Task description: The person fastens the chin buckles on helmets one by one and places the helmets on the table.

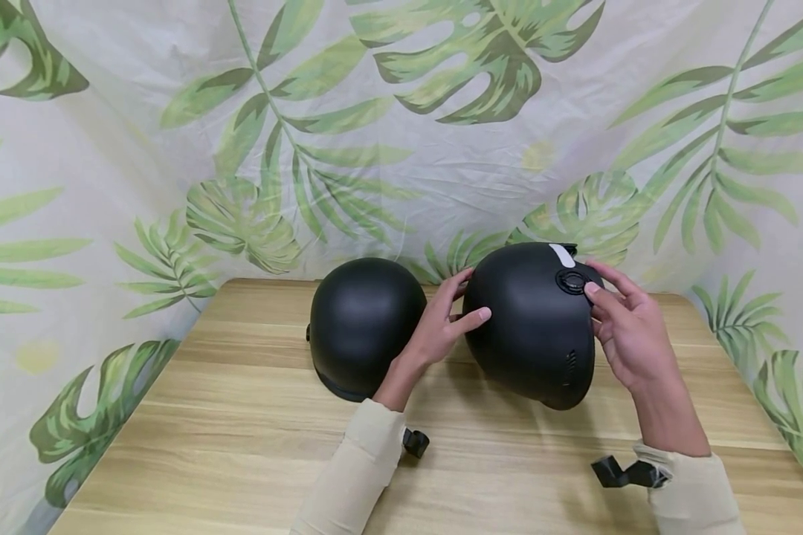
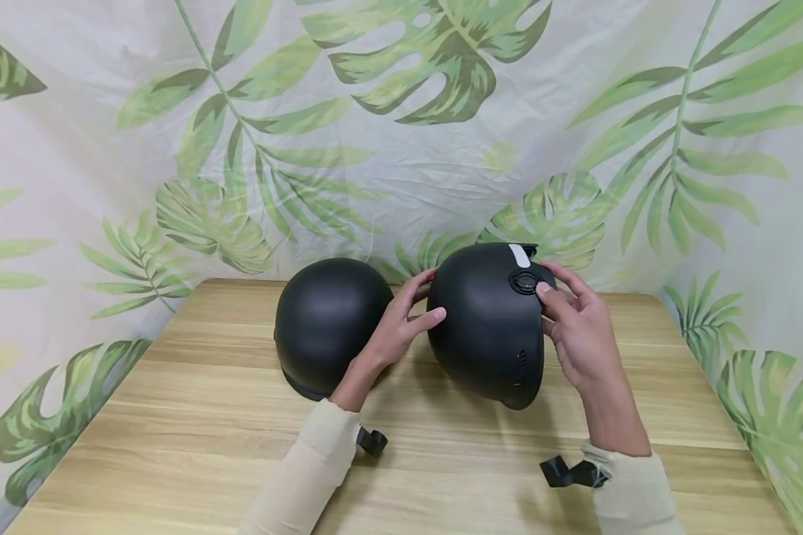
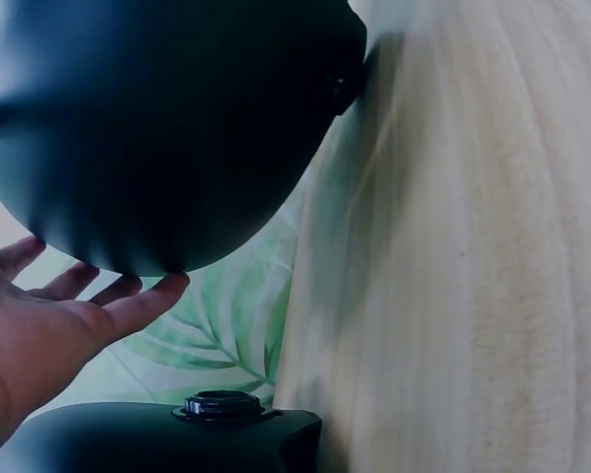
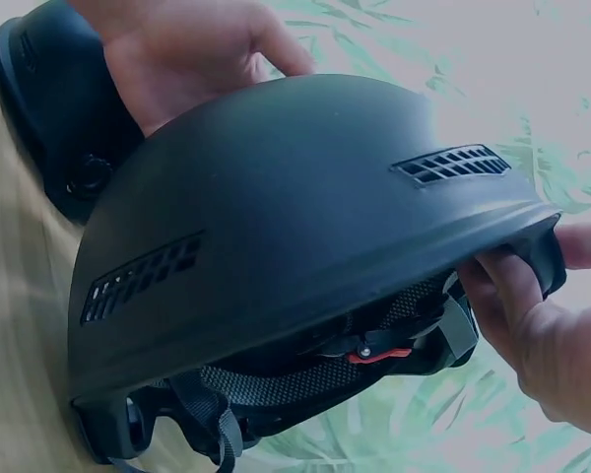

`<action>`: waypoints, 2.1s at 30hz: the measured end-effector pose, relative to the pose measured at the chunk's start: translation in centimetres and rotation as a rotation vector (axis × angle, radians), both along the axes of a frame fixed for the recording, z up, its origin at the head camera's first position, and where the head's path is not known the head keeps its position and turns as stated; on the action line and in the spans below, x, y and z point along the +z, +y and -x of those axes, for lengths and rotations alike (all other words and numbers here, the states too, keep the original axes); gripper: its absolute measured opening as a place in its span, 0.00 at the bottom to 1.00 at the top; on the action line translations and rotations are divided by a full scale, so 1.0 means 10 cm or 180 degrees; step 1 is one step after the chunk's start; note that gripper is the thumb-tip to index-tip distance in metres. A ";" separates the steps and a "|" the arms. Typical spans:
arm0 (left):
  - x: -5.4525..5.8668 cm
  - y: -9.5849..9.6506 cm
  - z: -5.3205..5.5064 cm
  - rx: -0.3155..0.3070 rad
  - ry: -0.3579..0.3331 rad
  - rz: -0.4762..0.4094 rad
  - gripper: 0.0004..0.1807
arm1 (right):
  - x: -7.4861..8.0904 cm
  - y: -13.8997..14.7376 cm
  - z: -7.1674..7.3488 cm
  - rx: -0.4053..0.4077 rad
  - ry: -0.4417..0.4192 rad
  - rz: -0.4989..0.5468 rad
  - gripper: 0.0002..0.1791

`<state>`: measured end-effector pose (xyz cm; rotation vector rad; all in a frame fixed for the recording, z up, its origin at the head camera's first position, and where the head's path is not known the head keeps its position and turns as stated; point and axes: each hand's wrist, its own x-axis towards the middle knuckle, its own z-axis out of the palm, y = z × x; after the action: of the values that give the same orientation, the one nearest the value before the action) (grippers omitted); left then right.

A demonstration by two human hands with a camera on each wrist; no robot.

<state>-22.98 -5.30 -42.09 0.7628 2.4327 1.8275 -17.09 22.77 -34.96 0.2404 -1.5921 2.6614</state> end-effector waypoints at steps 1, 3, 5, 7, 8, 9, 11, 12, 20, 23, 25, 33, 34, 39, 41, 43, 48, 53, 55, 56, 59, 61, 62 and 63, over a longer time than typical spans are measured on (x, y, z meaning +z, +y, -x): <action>0.00 0.00 0.00 0.0004 0.0002 0.0007 0.49 | 0.00 0.01 0.00 0.0016 -0.0005 0.0040 0.20; -0.08 0.01 0.07 0.0060 0.0033 0.0089 0.49 | 0.00 0.01 0.00 0.0039 -0.0015 0.0133 0.19; -0.09 0.00 0.10 0.0126 0.0056 0.0164 0.49 | -0.01 0.01 0.01 0.0045 -0.0023 0.0201 0.19; -0.07 0.00 0.10 0.0183 0.0083 0.0158 0.50 | -0.02 0.01 0.01 0.0063 -0.0036 0.0252 0.19; -0.05 0.00 0.09 0.0218 0.0093 0.0162 0.50 | -0.02 0.01 0.01 0.0076 -0.0041 0.0266 0.19; 0.04 -0.02 0.03 0.0237 0.0076 0.0133 0.49 | -0.02 0.01 0.01 0.0094 -0.0047 0.0272 0.19; 0.09 -0.01 -0.01 0.0275 0.0109 0.0071 0.49 | -0.03 0.02 0.00 0.0140 -0.0040 0.0226 0.20; 0.12 -0.01 -0.04 0.0289 0.0100 0.0053 0.48 | -0.04 0.03 0.00 0.0157 -0.0027 0.0174 0.20; 0.15 0.01 -0.06 0.0276 0.0168 0.0194 0.53 | -0.10 0.12 -0.02 0.0302 0.0378 -0.0287 0.21; 0.07 0.00 0.01 0.0143 0.0110 0.0190 0.55 | -0.13 0.16 -0.04 0.0331 0.0490 -0.0371 0.21; -0.07 -0.01 0.10 0.0021 0.0010 0.0165 0.54 | -0.15 0.20 -0.05 0.0363 0.0536 -0.0392 0.22; -0.32 -0.01 0.25 -0.0317 -0.0327 0.0197 0.58 | -0.21 0.35 -0.06 0.0408 0.0611 -0.0654 0.24; -0.27 -0.02 0.21 -0.0311 -0.0312 0.0233 0.58 | -0.21 0.36 -0.05 0.0361 0.0583 -0.0780 0.24; -0.08 -0.01 0.08 -0.0235 -0.0326 0.0334 0.57 | -0.20 0.41 -0.05 0.0002 0.0531 -0.1648 0.25; -0.03 -0.01 0.05 -0.0212 -0.0312 0.0361 0.57 | -0.20 0.42 -0.06 -0.0173 0.0534 -0.1856 0.24; 0.01 0.00 0.02 -0.0187 -0.0300 0.0383 0.57 | -0.20 0.43 -0.06 -0.0340 0.0520 -0.1951 0.22; 0.11 -0.01 -0.04 -0.0098 -0.0292 0.0504 0.56 | -0.19 0.44 -0.07 -0.0615 0.0440 -0.1956 0.21; 0.17 -0.01 -0.07 0.0000 -0.0233 0.0620 0.57 | -0.20 0.44 -0.06 -0.0633 0.0453 -0.2050 0.23; 0.18 0.00 -0.08 0.0041 -0.0205 0.0650 0.58 | -0.21 0.44 -0.06 -0.0639 0.0491 -0.2118 0.22; 0.19 0.02 -0.08 0.0065 -0.0186 0.0674 0.58 | -0.22 0.43 -0.05 -0.0643 0.0502 -0.2139 0.22; 0.20 0.05 -0.10 0.0138 -0.0156 0.0736 0.59 | -0.24 0.42 -0.04 -0.0717 0.0518 -0.2346 0.21; 0.21 0.07 -0.12 0.0172 -0.0139 0.0765 0.59 | -0.25 0.42 -0.03 -0.0755 0.0496 -0.2508 0.20; 0.21 0.08 -0.12 0.0187 -0.0133 0.0778 0.59 | -0.26 0.41 -0.02 -0.0761 0.0473 -0.2558 0.21; 0.21 0.09 -0.13 0.0194 -0.0127 0.0781 0.59 | -0.26 0.41 -0.02 -0.0772 0.0453 -0.2629 0.21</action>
<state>-21.68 -4.43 -39.98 0.6341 2.6140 1.5044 -16.89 26.84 -37.53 0.2197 -2.3802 1.6477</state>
